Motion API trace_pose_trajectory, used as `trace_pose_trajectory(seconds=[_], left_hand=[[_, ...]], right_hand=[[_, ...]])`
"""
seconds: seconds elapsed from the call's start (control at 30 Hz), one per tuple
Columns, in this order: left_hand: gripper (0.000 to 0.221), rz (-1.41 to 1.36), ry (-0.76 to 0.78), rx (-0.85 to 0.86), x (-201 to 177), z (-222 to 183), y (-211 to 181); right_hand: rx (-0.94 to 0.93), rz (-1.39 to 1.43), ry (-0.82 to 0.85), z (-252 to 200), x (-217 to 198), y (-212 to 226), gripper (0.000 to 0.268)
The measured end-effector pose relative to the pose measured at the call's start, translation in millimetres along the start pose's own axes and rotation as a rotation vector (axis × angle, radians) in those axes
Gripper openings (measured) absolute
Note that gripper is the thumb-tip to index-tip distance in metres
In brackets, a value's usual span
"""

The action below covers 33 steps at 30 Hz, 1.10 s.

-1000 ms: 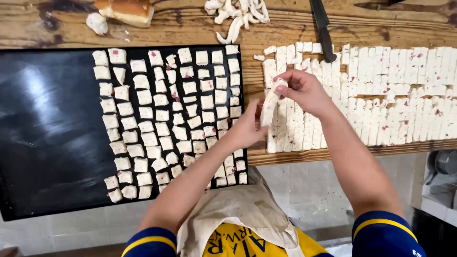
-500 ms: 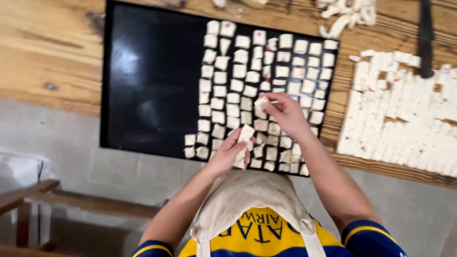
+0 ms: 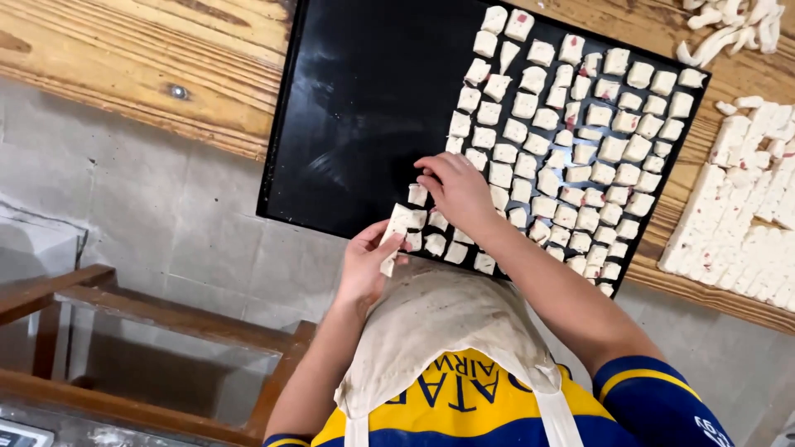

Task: Arranging small pre-cut pieces of dough into a grid pattern on a baking tray

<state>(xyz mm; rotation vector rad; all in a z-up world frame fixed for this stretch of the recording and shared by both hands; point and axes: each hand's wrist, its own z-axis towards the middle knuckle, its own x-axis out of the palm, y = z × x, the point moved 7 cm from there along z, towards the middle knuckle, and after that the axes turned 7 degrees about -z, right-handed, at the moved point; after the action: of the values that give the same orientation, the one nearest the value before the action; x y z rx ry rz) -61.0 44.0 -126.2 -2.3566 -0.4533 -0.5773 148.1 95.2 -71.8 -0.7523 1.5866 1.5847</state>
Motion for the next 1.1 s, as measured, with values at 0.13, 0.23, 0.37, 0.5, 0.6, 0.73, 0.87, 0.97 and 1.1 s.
trace_pose_trajectory(seconds=[0.13,0.23,0.37,0.5,0.6,0.73,0.87,0.97,1.1], left_hand=[[0.037,-0.045,0.014,-0.072,15,12,4],[0.04,0.006,0.041,-0.142,23,17,5],[0.041,0.046,0.086,-0.084,31,15,-10],[0.042,0.021,0.093,-0.055,41,11,-27],[0.044,0.0,0.067,-0.077,30,26,-9],[0.043,-0.008,0.049,-0.101,34,29,-2],[0.037,-0.026,0.113,-0.045,54,17,-24],[0.037,-0.008,0.117,-0.028,54,22,-25],[0.039,0.078,0.039,0.099,38,44,-10]], right_hand=[[0.23,0.519,0.409,-8,-8,31,0.021],[0.247,0.327,0.214,-2,-4,1,0.018],[0.07,-0.193,0.022,2,7,-22,0.024],[0.107,-0.07,-0.137,8,-13,-12,0.024],[0.285,0.526,0.408,5,-25,41,0.021],[0.272,0.245,0.081,16,-23,-3,0.013],[0.121,-0.148,-0.03,33,-8,-35,0.022],[0.054,-0.215,-0.084,38,-15,-29,0.025],[0.288,0.425,0.188,17,-20,16,0.033]])
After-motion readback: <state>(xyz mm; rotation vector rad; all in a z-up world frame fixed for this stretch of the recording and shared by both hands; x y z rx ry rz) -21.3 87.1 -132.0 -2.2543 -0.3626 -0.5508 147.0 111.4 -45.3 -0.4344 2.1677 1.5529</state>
